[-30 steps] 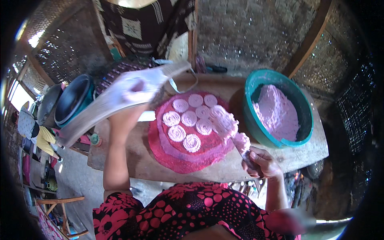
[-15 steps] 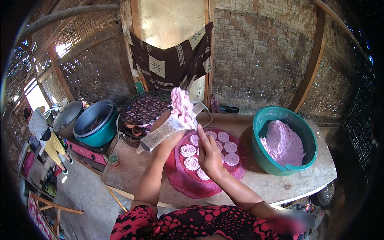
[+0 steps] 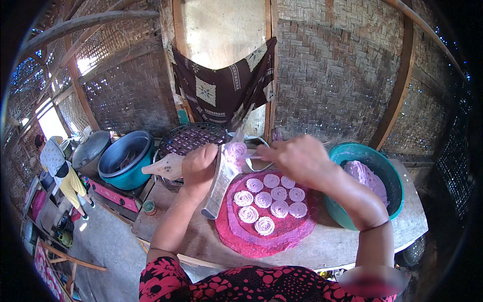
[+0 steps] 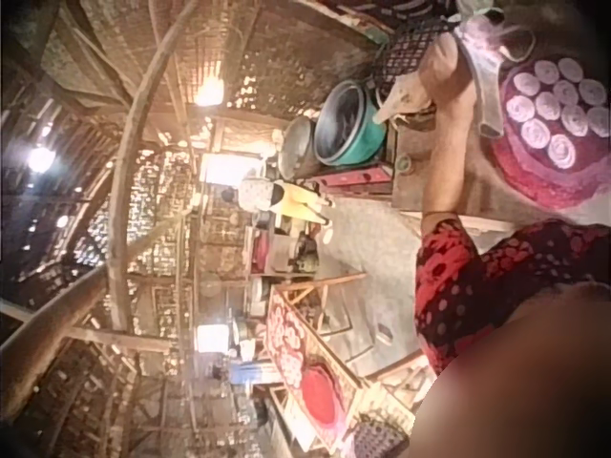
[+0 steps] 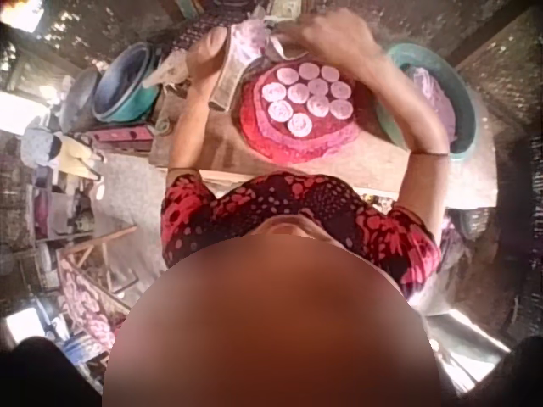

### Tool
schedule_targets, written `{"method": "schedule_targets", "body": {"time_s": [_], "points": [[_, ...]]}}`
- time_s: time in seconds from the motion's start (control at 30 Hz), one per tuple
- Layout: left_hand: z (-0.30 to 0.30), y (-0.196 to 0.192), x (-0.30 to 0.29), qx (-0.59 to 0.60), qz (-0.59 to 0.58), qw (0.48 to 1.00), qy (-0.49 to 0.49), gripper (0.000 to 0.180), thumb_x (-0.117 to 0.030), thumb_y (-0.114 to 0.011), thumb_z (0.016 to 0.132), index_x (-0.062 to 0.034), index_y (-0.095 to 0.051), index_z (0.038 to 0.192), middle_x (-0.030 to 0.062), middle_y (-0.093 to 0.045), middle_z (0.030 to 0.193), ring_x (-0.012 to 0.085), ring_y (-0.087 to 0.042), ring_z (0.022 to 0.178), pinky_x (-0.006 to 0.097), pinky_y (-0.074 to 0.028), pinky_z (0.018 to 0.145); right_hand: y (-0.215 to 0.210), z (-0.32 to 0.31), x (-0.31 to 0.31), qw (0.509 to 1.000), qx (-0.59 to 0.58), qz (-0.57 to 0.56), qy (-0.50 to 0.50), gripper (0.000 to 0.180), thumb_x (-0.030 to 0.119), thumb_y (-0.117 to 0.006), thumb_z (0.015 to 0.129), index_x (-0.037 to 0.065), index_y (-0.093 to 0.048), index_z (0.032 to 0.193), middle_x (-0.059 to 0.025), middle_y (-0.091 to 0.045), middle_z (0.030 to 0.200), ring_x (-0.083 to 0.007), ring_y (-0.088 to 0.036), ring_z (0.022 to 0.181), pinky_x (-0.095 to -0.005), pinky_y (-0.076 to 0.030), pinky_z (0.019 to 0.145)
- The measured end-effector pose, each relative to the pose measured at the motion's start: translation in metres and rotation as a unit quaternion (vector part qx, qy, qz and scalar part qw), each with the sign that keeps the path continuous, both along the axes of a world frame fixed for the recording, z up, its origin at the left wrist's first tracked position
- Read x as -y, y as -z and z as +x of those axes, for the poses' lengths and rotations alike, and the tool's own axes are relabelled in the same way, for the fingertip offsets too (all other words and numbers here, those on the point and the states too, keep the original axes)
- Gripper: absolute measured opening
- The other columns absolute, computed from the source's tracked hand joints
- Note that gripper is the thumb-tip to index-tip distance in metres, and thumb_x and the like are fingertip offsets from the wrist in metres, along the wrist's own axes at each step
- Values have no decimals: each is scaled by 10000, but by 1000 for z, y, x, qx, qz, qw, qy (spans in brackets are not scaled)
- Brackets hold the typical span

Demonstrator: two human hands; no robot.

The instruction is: The person scoops pink batter from a green bowl and fills a handheld metal mold, then presses the batter into a circular pattern on a pink mat. The person repeats this process to create multiple rose-shaped batter pieces.

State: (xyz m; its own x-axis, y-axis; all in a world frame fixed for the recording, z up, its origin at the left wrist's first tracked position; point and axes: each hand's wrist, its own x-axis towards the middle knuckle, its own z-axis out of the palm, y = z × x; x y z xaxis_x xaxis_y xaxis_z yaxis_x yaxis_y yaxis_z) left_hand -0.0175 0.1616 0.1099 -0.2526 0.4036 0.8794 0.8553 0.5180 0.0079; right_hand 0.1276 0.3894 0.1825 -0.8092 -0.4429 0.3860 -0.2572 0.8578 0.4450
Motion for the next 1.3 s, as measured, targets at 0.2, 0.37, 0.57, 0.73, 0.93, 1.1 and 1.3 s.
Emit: {"method": "schedule_targets", "body": {"time_s": [0.2, 0.37, 0.57, 0.73, 0.93, 1.1, 1.3], "points": [[-6, 27, 13, 48, -72, 996, -14, 264, -298, -669, 826, -80, -527, 789, 116, -579, 689, 329, -624, 664, 431, -483, 585, 42, 8, 37, 999, -31, 11, -40, 460, 115, -564, 848, 132, -577, 1308, -18, -626, 758, -168, -654, 570, -313, -520, 444], [-32, 44, 52, 89, 6, 993, -71, 260, -332, -694, 836, -87, -635, 896, 73, -645, 785, 301, -664, 754, 380, -514, 645, 20, 37, 9, 999, 28, 21, 19, 451, 126, -574, 844, 133, -579, 1295, -25, -612, 751, -157, -642, 555, -310, -514, 437], [-21, 31, 42, 9, -42, 991, -128, 255, -304, -682, 814, -92, -541, 798, 110, -570, 694, 314, -614, 645, 440, -484, 579, 7, 1, 15, 998, 21, 3, -51, 351, 124, -563, 857, 98, -584, 1207, -49, -641, 770, -216, -689, 628, -362, -541, 489], [-9, 33, 27, -16, -53, 997, -45, 257, -284, -662, 836, -94, -504, 765, 102, -551, 662, 314, -598, 596, 420, -469, 527, 23, -7, 42, 996, 43, 18, -77, 368, 124, -562, 848, 65, -577, 1210, -43, -646, 769, -204, -689, 633, -331, -540, 496], [-39, 52, 51, 72, -59, 987, -127, 347, -363, -802, 701, -120, -583, 820, 79, -597, 755, 312, -646, 730, 422, -515, 606, 6, 26, 14, 999, 28, -10, -34, 370, 132, -566, 846, 108, -584, 1215, -50, -654, 759, -205, -686, 616, -349, -525, 481], [-18, 39, 50, 42, -18, 993, -111, 359, -270, -804, 653, -107, -586, 888, 86, -578, 820, 331, -633, 785, 431, -512, 628, -5, 16, 19, 998, -9, -39, -41, 249, 120, -577, 830, 69, -614, 1071, -72, -673, 761, -211, -697, 631, -348, -536, 495], [5, 26, 33, 4, -52, 994, -96, 196, -212, -677, 794, -84, -540, 848, 116, -555, 703, 341, -601, 642, 431, -501, 596, 5, 10, 32, 994, -14, -15, -106, 165, 108, -575, 822, 34, -638, 955, -89, -673, 695, -206, -702, 635, -329, -531, 517]]}}
